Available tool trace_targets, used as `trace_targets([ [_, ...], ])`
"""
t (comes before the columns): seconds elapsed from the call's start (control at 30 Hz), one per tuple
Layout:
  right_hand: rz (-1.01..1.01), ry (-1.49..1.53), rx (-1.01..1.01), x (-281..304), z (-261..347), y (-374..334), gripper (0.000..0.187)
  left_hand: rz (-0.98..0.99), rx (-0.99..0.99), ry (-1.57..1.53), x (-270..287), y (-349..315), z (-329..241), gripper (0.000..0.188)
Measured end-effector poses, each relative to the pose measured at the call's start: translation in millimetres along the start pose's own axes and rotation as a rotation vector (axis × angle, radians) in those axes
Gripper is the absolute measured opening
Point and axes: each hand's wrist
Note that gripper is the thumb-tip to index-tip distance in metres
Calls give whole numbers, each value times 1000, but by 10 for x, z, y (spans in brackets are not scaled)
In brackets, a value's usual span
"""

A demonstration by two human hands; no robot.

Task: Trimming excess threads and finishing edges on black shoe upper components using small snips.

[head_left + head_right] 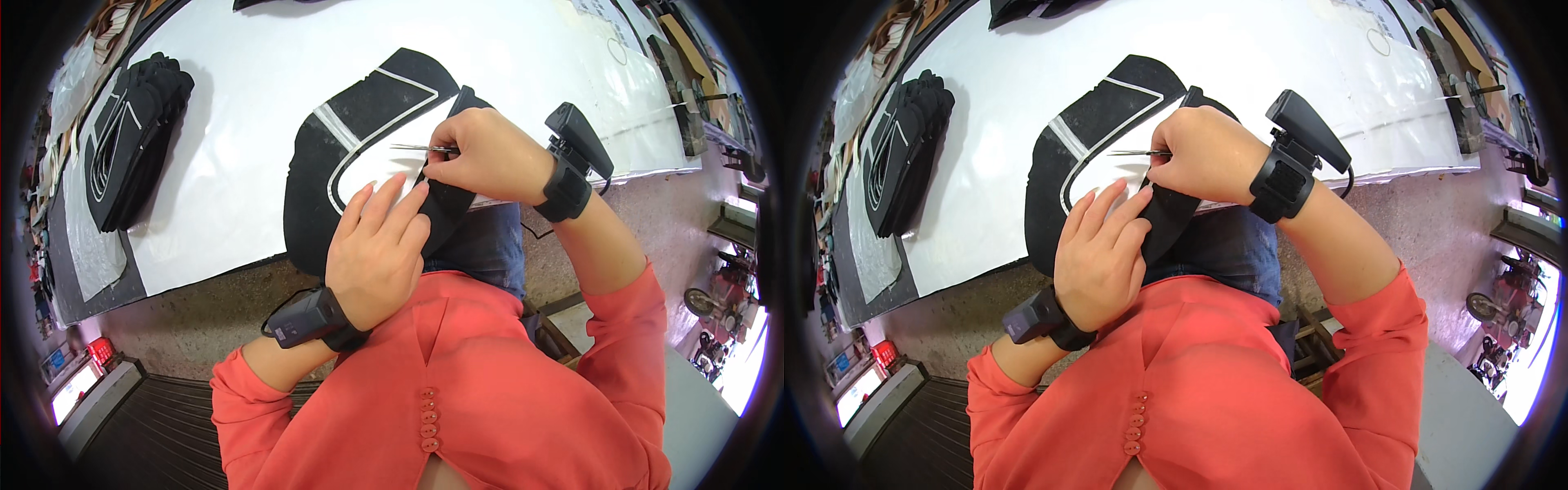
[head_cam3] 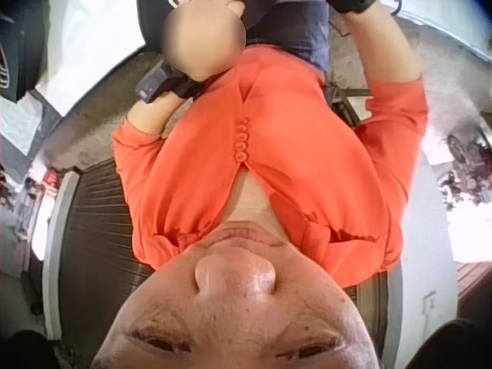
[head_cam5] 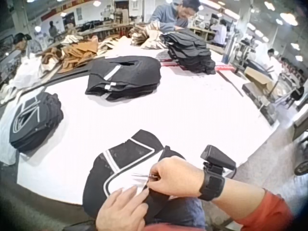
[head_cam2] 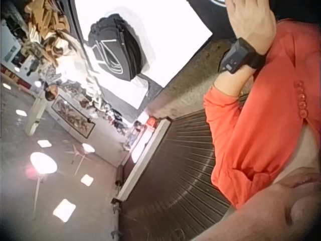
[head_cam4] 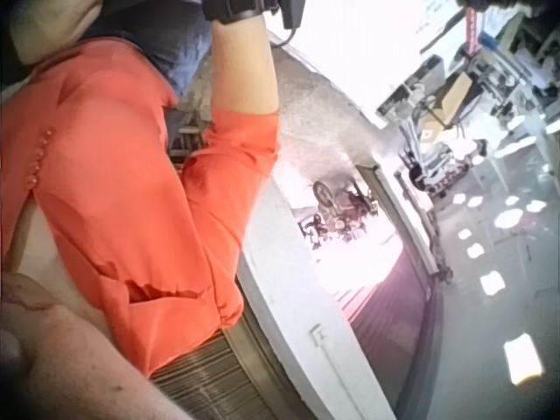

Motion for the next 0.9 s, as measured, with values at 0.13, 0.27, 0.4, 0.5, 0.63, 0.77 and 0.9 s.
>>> trace_targets([
  [0.13,71,-45,63,130,-29,19,25,28,-2,-17,-5,-82,4,40],
  [0.27,52,-104,116,297,-145,85,22,74,-14,-55,-2,-110,25,51],
  [0.4,34,69,112,299,-81,109,21,86,-21,-33,9,-111,25,51],
  [0.5,54,41,27,299,-133,137,21,85,-24,-4,7,-89,17,49],
  [0.63,46,24,5,275,-171,155,22,66,-22,14,-5,-66,23,42],
  [0.77,66,6,-5,267,-174,185,22,26,-19,22,-4,-3,37,39],
  [0.9,53,-22,27,247,-159,202,21,33,-28,-10,-18,120,78,34],
])
Point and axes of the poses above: each hand's wrist, its own y-axis towards the middle knuckle, its own x-axis out of the back of the hand, z = x × y, and after that the axes turned 7 degrees about -x, right-handed
